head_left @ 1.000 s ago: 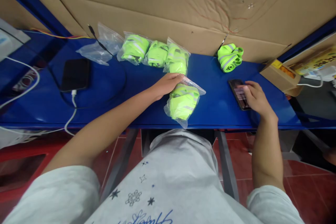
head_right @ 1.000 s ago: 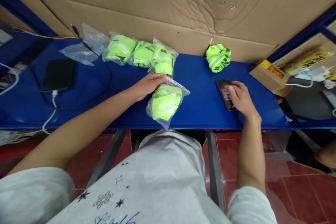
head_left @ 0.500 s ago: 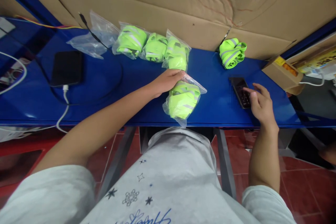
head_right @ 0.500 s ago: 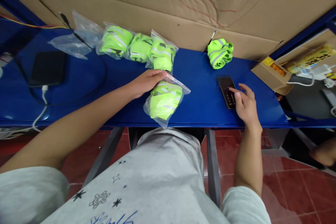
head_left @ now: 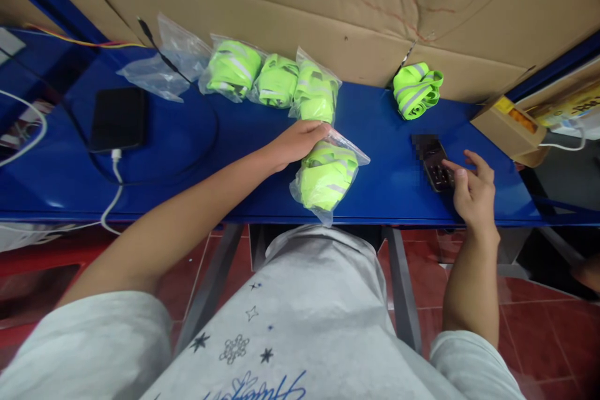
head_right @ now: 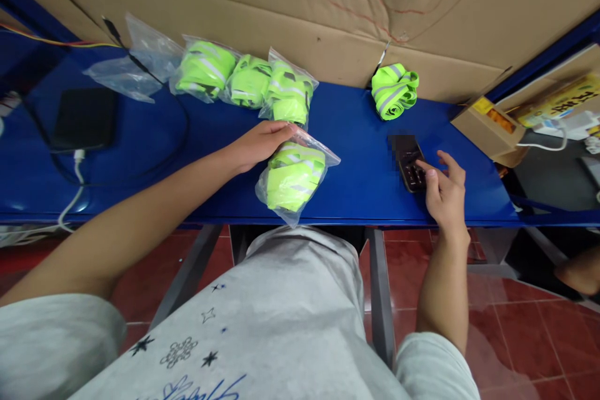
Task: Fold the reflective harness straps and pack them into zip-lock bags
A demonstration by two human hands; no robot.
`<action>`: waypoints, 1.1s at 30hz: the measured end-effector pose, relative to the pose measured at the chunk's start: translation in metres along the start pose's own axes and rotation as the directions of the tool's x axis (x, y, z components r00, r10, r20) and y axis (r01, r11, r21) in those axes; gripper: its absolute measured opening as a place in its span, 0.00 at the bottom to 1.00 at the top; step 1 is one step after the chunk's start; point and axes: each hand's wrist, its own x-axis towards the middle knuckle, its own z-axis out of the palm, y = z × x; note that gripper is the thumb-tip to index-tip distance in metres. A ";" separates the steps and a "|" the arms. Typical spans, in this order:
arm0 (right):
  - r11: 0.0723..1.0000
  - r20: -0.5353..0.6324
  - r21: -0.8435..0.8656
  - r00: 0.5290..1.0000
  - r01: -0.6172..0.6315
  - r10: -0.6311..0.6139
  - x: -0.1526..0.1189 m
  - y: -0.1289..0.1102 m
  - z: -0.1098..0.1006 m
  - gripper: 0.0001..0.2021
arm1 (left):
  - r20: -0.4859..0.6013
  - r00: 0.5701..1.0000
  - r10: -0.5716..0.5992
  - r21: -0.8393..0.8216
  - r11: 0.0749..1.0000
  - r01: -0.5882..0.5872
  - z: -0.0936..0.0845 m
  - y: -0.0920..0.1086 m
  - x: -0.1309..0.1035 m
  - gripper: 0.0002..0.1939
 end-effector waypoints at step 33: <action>0.999 -0.125 -0.006 0.991 -0.048 0.047 -0.008 0.006 -0.007 0.28 | -0.002 1.000 -0.004 0.001 1.000 0.004 0.002 0.004 -0.003 0.21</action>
